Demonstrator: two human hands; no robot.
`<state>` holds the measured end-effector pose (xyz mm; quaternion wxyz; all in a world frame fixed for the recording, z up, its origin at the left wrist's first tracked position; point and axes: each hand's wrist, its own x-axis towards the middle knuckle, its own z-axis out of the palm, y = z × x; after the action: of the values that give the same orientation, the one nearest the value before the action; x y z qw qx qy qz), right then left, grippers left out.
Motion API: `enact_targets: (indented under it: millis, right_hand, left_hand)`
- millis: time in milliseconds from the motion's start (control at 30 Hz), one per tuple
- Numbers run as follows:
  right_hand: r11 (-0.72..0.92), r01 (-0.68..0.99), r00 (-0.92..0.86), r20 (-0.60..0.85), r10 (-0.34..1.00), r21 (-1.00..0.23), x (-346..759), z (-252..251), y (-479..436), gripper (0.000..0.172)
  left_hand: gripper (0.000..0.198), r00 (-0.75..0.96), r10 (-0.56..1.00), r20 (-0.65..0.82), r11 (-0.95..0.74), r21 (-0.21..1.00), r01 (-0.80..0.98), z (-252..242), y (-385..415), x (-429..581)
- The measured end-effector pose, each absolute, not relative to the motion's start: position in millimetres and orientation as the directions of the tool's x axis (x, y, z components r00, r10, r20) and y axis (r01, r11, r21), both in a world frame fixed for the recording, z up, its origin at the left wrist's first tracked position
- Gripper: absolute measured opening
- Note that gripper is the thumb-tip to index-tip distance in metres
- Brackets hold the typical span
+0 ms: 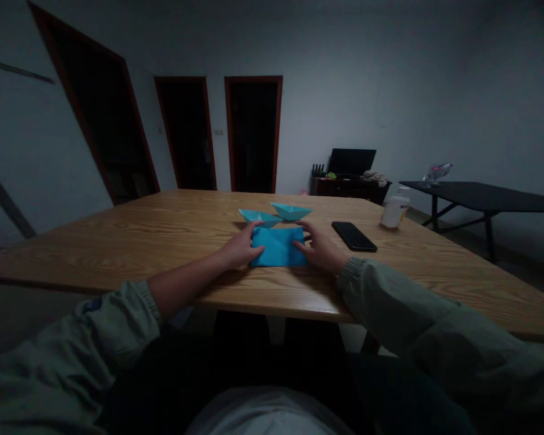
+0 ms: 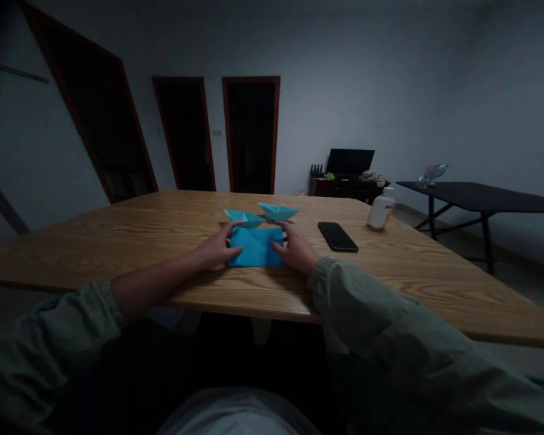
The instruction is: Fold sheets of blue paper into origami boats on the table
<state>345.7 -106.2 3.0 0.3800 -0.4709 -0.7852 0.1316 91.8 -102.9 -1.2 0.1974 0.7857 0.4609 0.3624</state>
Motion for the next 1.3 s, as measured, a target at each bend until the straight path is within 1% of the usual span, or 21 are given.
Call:
enact_targets:
  millis: [67,133,167,200,233,333,400,500,633,733,833,967,1100,1167,1200,1267,1300]
  right_hand:
    - [0.564,0.752,-0.345,0.526,0.777,-0.341,343,0,-107,0.054]
    - [0.564,0.807,-0.42,0.502,0.756,-0.174,336,-4,-108,0.048]
    - [0.57,0.812,-0.459,0.465,0.757,-0.126,331,-5,-108,0.047]
    - [0.587,0.803,-0.502,0.418,0.757,-0.099,325,-7,-109,0.047]
    - [0.611,0.787,-0.546,0.365,0.754,-0.087,320,-9,-109,0.048]
    - [0.642,0.76,-0.617,0.195,0.763,-0.106,310,-12,-108,0.052]
    - [0.606,0.787,-0.598,0.099,0.795,-0.113,312,-13,-107,0.058]
    - [0.546,0.832,-0.547,0.021,0.837,-0.102,323,-12,-105,0.068]
    - [0.529,0.844,-0.533,-0.022,0.846,-0.083,341,-14,-102,0.065]
    - [0.46,0.883,-0.462,-0.005,0.887,-0.091,351,-13,-101,0.067]
    - [0.419,0.901,-0.419,0.025,0.908,-0.108,358,-10,-101,0.069]
    - [0.485,0.858,-0.482,0.06,0.874,-0.169,361,-5,-103,0.067]
    - [0.531,0.791,-0.525,0.108,0.844,-0.303,359,-2,-104,0.071]
    - [0.558,0.737,-0.538,0.17,0.826,-0.382,356,-1,-103,0.07]
    - [0.578,0.702,-0.544,0.209,0.812,-0.416,353,0,-103,0.065]
    - [0.613,0.64,-0.552,0.278,0.786,-0.463,347,2,-104,0.044]
    - [0.626,0.619,-0.552,0.305,0.776,-0.474,343,3,-105,0.035]
  left_hand:
    - [0.062,0.348,0.834,0.427,-0.527,0.429,0.734,-1,-107,94]
    - [0.052,0.42,0.792,0.443,-0.546,0.207,0.812,-3,-112,100]
    - [0.051,0.465,0.777,0.424,-0.562,0.133,0.817,-4,-114,105]
    - [0.052,0.511,0.772,0.378,-0.58,0.091,0.81,-6,-117,110]
    - [0.056,0.554,0.772,0.313,-0.602,0.08,0.794,-7,-118,115]
    - [0.065,0.618,0.779,0.103,-0.626,0.152,0.765,-11,-118,126]
    - [0.071,0.614,0.789,0.025,-0.607,0.189,0.772,-11,-115,125]
    - [0.082,0.584,0.811,-0.018,-0.57,0.198,0.797,-8,-109,114]
    - [0.089,0.548,0.836,-0.044,-0.532,0.186,0.826,-4,-106,99]
    - [0.095,0.536,0.843,-0.053,-0.518,0.188,0.834,-4,-105,91]
    - [0.1,0.557,0.83,-0.022,-0.543,0.194,0.817,-7,-101,84]
    - [0.099,0.573,0.819,0.014,-0.563,0.209,0.8,-14,-95,79]
    - [0.093,0.581,0.81,0.08,-0.581,0.245,0.776,-16,-93,80]
    - [0.098,0.573,0.805,0.151,-0.591,0.275,0.758,-13,-93,82]
    - [0.104,0.559,0.806,0.197,-0.592,0.288,0.752,-12,-93,83]
    - [0.115,0.518,0.796,0.313,-0.6,0.296,0.744,-6,-93,87]
    - [0.117,0.499,0.782,0.375,-0.609,0.288,0.739,-4,-93,89]
